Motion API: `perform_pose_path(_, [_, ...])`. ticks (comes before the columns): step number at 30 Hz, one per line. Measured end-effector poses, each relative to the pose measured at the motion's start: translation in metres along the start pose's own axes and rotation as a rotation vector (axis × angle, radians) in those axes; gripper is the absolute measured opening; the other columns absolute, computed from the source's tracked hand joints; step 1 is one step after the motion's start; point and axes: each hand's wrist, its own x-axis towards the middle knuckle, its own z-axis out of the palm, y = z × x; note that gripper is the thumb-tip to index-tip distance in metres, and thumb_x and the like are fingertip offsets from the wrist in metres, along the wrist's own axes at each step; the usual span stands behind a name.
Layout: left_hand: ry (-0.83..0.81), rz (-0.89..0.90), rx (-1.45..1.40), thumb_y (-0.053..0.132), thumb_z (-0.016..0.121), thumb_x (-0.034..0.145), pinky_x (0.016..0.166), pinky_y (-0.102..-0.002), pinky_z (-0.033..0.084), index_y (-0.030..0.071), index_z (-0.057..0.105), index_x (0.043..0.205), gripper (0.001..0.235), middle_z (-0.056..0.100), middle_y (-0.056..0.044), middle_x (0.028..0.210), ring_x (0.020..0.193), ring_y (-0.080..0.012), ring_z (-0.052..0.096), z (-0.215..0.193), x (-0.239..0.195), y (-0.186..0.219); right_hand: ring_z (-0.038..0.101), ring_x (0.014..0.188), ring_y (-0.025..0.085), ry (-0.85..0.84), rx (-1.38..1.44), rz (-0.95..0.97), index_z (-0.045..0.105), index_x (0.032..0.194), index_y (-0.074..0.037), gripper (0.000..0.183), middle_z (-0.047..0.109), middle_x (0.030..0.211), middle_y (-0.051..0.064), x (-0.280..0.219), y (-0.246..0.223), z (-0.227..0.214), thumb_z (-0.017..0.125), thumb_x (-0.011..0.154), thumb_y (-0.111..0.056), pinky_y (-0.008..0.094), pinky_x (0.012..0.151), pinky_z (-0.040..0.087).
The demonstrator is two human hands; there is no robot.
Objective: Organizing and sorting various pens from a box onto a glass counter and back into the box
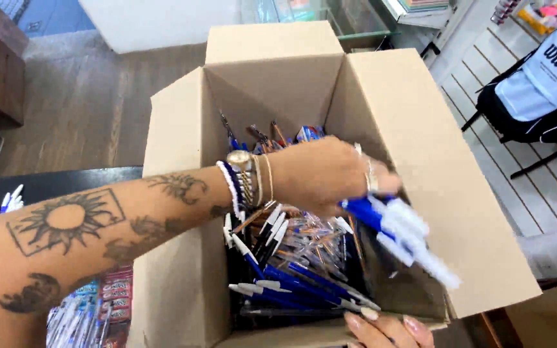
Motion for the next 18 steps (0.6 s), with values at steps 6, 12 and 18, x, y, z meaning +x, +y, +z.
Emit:
perform_pose_path(6, [0.757,-0.325,-0.336,0.019,0.083,0.086,0.073,-0.029,0.055,0.007,0.073,0.115,0.033,0.073,0.001,0.100,0.081,-0.0112,0.061,-0.022,-0.021,-0.012,0.063,0.071,0.013,0.467,0.169,-0.195,0.055,0.106,-0.024,0.029,0.073,0.090,-0.007,0.027,0.009,0.049,0.056,0.100,-0.053,0.037,0.109,0.036])
perform_pose_path(12, [1.497,-0.334,-0.968,0.006,0.080,0.089,0.049,-0.029,0.052,-0.005,0.070,0.106,0.022,0.057,-0.005,0.064,0.050,-0.0129,0.052,-0.049,-0.045,-0.016,0.068,0.098,0.024,0.327,0.298,-0.113,0.051,0.122,-0.014,0.040,0.076,0.108,0.009,0.058,-0.013,0.023,0.065,0.100,-0.044,0.045,0.119,0.035])
perform_pose_path(18, [1.503,-0.058,-1.587,0.004,0.067,0.094,0.054,-0.019,0.031,0.016,0.043,0.083,0.029,0.032,0.007,0.070,0.056,-0.0016,0.030,-0.087,-0.142,0.071,0.073,0.114,0.036,0.122,0.350,-0.063,0.056,0.122,-0.007,0.050,0.077,0.118,0.018,0.052,-0.002,0.012,0.066,0.093,-0.046,0.055,0.128,0.029])
